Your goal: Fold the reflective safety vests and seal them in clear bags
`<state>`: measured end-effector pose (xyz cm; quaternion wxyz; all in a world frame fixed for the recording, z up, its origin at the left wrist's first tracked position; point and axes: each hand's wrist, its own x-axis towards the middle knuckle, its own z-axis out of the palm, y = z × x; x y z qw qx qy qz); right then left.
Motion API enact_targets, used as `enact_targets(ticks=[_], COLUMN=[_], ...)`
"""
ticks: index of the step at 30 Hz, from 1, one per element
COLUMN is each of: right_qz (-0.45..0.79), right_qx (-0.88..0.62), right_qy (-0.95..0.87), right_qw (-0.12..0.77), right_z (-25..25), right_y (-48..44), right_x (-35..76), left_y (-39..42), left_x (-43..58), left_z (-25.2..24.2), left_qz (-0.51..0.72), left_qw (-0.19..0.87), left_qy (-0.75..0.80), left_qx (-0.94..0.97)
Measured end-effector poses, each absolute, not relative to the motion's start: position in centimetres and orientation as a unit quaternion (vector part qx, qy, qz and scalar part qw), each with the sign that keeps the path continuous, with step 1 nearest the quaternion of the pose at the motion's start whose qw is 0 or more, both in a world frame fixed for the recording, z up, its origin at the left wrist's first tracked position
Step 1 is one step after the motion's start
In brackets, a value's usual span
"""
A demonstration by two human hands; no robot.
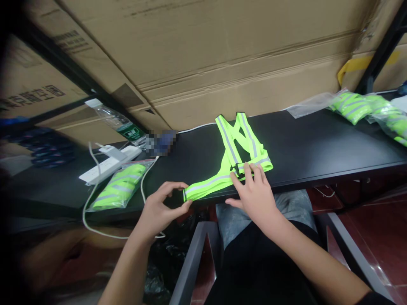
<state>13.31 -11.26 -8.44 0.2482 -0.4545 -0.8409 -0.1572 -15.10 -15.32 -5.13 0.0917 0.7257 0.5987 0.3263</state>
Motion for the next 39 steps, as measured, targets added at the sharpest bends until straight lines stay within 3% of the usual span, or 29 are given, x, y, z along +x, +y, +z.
enact_targets(ticks=[8, 13, 18, 22, 30, 39], right_qz=[-0.144, -0.135, -0.129, -0.126, -0.130, -0.124], right_qx=[-0.456, -0.455, -0.459, -0.464, -0.467, -0.464], right_qy=[-0.844, -0.843, -0.838, -0.837, -0.835, -0.838], right_qw=[0.245, 0.254, 0.265, 0.261, 0.261, 0.261], right_z=[-8.5, -8.5, -8.5, -8.5, -8.6, -8.4], right_y=[-11.3, -11.3, -11.4, -11.3, -11.3, -11.4], right_x=[13.3, 13.3, 13.1, 13.0, 13.1, 13.0], left_y=[-16.9, -17.3, -16.9, -16.6, -17.5, -17.5], left_x=[-14.5, -12.3, -10.4, -10.3, -13.2, -11.8], left_z=[-5.7, -5.7, -6.9, -6.8, -4.5, -4.9], left_qz=[0.332, 0.298, 0.350, 0.425, 0.403, 0.447], left_qw=[-0.009, -0.003, -0.034, 0.070, 0.128, 0.318], left_qy=[0.547, 0.577, 0.636, 0.634, 0.615, 0.596], left_qx=[0.769, 0.761, 0.687, 0.642, 0.666, 0.586])
